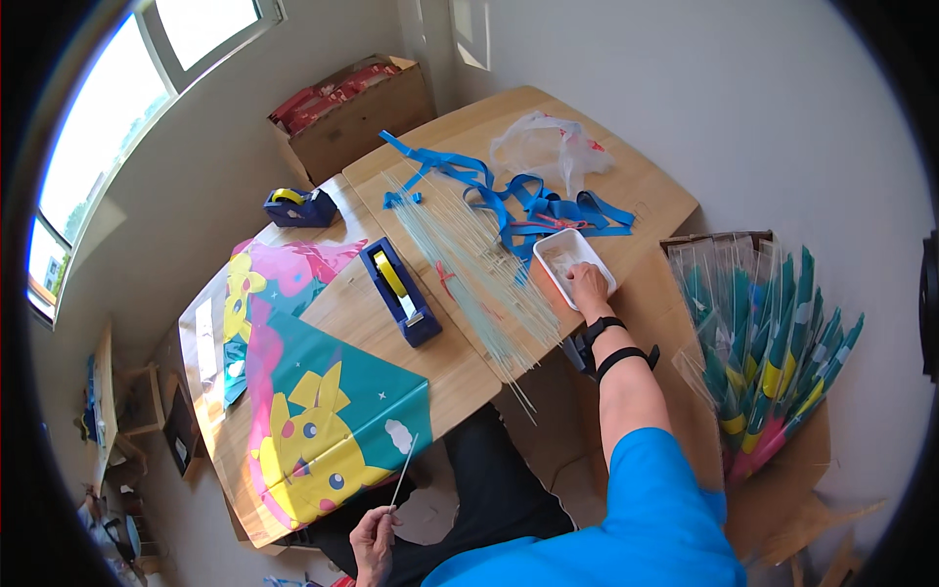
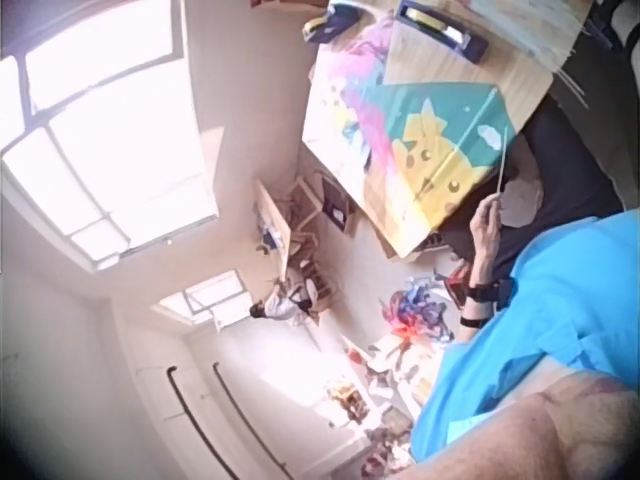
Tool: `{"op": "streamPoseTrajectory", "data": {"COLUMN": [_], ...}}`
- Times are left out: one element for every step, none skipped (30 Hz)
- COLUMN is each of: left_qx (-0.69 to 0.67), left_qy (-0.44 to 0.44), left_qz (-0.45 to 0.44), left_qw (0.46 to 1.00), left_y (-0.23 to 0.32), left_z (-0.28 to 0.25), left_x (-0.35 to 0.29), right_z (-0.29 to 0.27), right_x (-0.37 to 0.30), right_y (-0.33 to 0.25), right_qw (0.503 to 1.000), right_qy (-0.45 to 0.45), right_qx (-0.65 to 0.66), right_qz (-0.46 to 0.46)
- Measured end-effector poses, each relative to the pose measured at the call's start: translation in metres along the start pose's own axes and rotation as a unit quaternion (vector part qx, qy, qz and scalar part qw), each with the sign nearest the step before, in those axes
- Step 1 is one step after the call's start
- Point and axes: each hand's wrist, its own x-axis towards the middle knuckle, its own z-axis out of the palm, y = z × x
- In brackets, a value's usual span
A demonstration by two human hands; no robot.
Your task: The recorder is assembling and packaging colorful kites, rolling the material and using tape and string.
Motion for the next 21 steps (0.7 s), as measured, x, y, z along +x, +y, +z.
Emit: {"op": "streamPoseTrajectory", "data": {"left_qx": [0.013,0.03,0.047,0.07,0.09,0.105,0.12,0.137,0.151,0.153,0.147,0.139,0.155,0.172,0.209,0.219,0.229,0.241,0.256,0.269,0.281], "left_qy": [-0.009,-0.016,-0.025,-0.004,0.015,0.006,-0.004,-0.012,-0.011,-0.004,0.006,0.011,0.018,0.024,0.029,0.027,0.025,0.026,0.028,0.032,0.037], "left_qz": [0.0,0.011,0.023,0.025,0.011,0.036,0.061,0.083,0.094,0.108,0.124,0.14,0.171,0.201,0.246,0.252,0.258,0.265,0.272,0.28,0.288], "left_qw": [1.0,0.999,0.998,0.997,0.996,0.994,0.991,0.987,0.984,0.982,0.981,0.98,0.973,0.964,0.946,0.942,0.938,0.933,0.927,0.921,0.915], "left_y": [0.004,0.005,0.006,0.007,0.01,0.014,0.019,0.023,0.028,0.032,0.038,0.048,0.061,0.077,0.094,0.1,0.108,0.116,0.119,0.121,0.121], "left_z": [0.004,0.007,0.01,0.004,-0.001,0.002,0.008,0.012,0.013,0.014,0.012,0.013,0.013,0.013,0.014,0.013,0.013,0.013,0.01,0.008,0.005], "left_x": [0.003,0.007,0.013,0.003,-0.006,-0.001,0.006,0.011,0.014,0.014,0.014,0.014,0.014,0.014,0.014,0.016,0.018,0.018,0.016,0.013,0.01], "right_z": [0.006,0.011,0.015,0.015,0.008,-0.016,-0.004,-0.011,-0.021,-0.036,-0.059,-0.076,-0.088,-0.106,-0.123,-0.132,-0.141,-0.146,-0.146,-0.146,-0.147], "right_x": [0.005,0.008,0.012,0.006,-0.004,-0.008,0.003,0.001,-0.004,-0.01,-0.028,-0.048,-0.071,-0.097,-0.122,-0.142,-0.158,-0.171,-0.181,-0.189,-0.197], "right_y": [0.009,0.019,0.03,-0.002,-0.026,-0.031,-0.005,-0.008,-0.02,-0.04,-0.074,-0.097,-0.119,-0.142,-0.16,-0.169,-0.177,-0.185,-0.19,-0.195,-0.2], "right_qw": [1.0,0.999,0.998,0.999,0.999,0.998,0.985,0.99,0.988,0.981,0.954,0.866,0.727,0.649,0.564,0.527,0.505,0.482,0.461,0.442,0.422], "right_qy": [0.007,0.014,0.022,0.017,0.012,0.025,0.095,0.117,0.135,0.149,0.061,-0.033,-0.13,-0.192,-0.248,-0.279,-0.296,-0.311,-0.317,-0.323,-0.33], "right_qx": [-0.005,-0.011,-0.018,-0.026,-0.033,-0.059,-0.108,-0.034,0.043,0.12,0.295,0.499,0.674,0.736,0.787,0.802,0.81,0.818,0.828,0.836,0.843], "right_qz": [0.015,0.031,0.048,0.019,-0.01,-0.023,-0.094,-0.075,-0.058,-0.044,0.0,0.004,0.013,0.018,0.027,0.024,0.032,0.038,0.042,0.043,0.045]}}
